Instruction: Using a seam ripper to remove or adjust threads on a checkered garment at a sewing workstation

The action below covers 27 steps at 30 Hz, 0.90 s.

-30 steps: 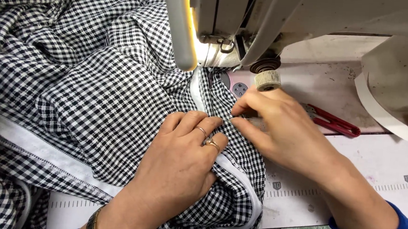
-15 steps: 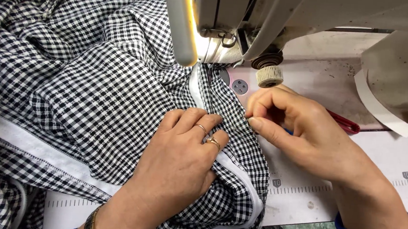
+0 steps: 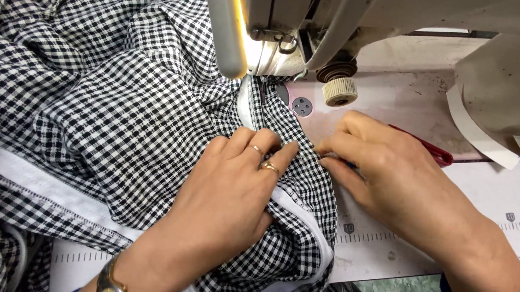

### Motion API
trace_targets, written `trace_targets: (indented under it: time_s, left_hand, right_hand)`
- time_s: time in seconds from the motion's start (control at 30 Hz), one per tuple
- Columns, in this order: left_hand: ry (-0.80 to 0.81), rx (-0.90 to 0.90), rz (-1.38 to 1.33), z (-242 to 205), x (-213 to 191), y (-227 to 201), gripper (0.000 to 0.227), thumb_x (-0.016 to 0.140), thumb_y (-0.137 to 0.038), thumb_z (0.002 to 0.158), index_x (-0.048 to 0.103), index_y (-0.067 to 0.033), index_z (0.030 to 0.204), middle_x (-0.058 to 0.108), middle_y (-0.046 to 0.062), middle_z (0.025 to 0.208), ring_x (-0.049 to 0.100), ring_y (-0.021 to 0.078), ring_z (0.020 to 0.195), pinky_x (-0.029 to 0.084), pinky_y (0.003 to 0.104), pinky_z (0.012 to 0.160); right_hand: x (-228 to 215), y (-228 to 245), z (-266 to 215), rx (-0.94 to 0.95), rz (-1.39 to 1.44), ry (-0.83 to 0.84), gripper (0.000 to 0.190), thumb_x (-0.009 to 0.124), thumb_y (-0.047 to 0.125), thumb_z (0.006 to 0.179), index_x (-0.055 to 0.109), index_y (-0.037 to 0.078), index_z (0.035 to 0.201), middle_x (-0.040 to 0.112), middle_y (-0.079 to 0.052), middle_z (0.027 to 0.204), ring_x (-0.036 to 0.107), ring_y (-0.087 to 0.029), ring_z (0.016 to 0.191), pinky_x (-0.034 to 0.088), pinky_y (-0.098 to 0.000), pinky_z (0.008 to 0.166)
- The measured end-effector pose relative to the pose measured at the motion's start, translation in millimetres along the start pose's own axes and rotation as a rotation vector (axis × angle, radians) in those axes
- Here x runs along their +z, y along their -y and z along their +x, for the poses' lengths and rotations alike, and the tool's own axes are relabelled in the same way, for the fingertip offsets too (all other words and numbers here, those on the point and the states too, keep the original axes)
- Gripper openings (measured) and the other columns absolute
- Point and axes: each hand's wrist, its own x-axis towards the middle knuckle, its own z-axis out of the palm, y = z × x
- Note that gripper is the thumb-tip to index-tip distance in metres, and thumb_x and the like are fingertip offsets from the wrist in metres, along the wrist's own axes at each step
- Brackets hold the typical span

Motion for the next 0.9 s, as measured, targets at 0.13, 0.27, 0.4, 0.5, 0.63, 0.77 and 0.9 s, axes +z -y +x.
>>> trace_targets:
  time_s: [0.13,0.27,0.4,0.5,0.63,0.77,0.9]
  left_hand:
    - [0.139,-0.012,0.018,10.9,-3.7,1.2,0.086,0.072,-0.039,0.057,0.05,-0.0106,0.135,0.049,0.007,0.111,0.046,0.0288,0.094,0.044,0.043,0.068]
    - [0.148,-0.018,0.018,11.9,-2.5,1.4,0.093,0.075,-0.041,0.054,0.049,-0.0108,0.138,0.048,0.007,0.111,0.046,0.029,0.096,0.045,0.043,0.071]
    - [0.109,-0.021,0.005,9.9,0.4,1.2,0.079,0.074,-0.036,0.051,0.058,-0.0104,0.125,0.047,0.008,0.11,0.045,0.0303,0.097,0.045,0.044,0.069]
    - [0.106,-0.016,0.035,9.3,3.9,2.1,0.097,0.073,-0.045,0.053,0.048,-0.0083,0.139,0.047,0.006,0.115,0.045,0.0283,0.098,0.044,0.042,0.071]
    - [0.143,-0.014,0.1,8.1,4.6,1.3,0.099,0.07,-0.052,0.056,0.044,-0.0084,0.142,0.046,0.007,0.122,0.045,0.0283,0.101,0.043,0.041,0.074]
    - [0.162,-0.021,0.05,10.4,1.6,-1.2,0.094,0.07,-0.044,0.056,0.047,-0.0076,0.14,0.048,0.006,0.115,0.045,0.0275,0.097,0.044,0.041,0.07]
    - [-0.06,-0.048,-0.177,1.9,-8.7,-3.0,0.067,0.063,-0.006,0.049,0.057,-0.0059,0.115,0.053,0.006,0.098,0.049,0.0283,0.086,0.043,0.041,0.065]
  right_hand:
    - [-5.2,-2.3,0.7,0.056,-0.104,0.055,0.022,0.064,0.021,0.09,0.052,0.011,0.074,0.049,-0.001,0.075,0.054,-0.02,0.063,0.043,-0.0393,0.05]
    - [-3.5,1.1,5.0,0.011,0.014,-0.006,0.013,0.062,0.013,0.089,0.052,0.01,0.081,0.052,-0.002,0.086,0.05,-0.017,0.061,0.043,-0.0325,0.052]
    - [10.8,14.4,14.7,0.026,0.388,-0.139,0.004,0.056,0.012,0.092,0.059,0.011,0.09,0.07,0.002,0.085,0.06,-0.01,0.063,0.043,-0.0264,0.055]
    - [19.3,11.0,11.1,0.136,0.507,-0.107,0.012,0.053,0.011,0.094,0.053,0.012,0.082,0.065,0.005,0.072,0.052,-0.006,0.058,0.042,-0.023,0.055]
    - [7.8,-7.0,-35.1,0.227,0.683,0.052,0.02,0.051,0.018,0.097,0.052,0.011,0.078,0.056,0.002,0.068,0.05,-0.009,0.063,0.043,-0.0241,0.058]
    - [-7.3,-13.6,-56.1,0.436,0.552,-0.026,0.01,0.064,0.019,0.088,0.065,0.01,0.083,0.065,0.0,0.067,0.059,-0.009,0.058,0.049,-0.0234,0.054]
    - [2.8,7.8,-16.0,0.063,0.256,-0.126,0.004,0.065,0.013,0.087,0.063,0.01,0.084,0.066,0.001,0.075,0.058,-0.011,0.062,0.046,-0.0254,0.057]
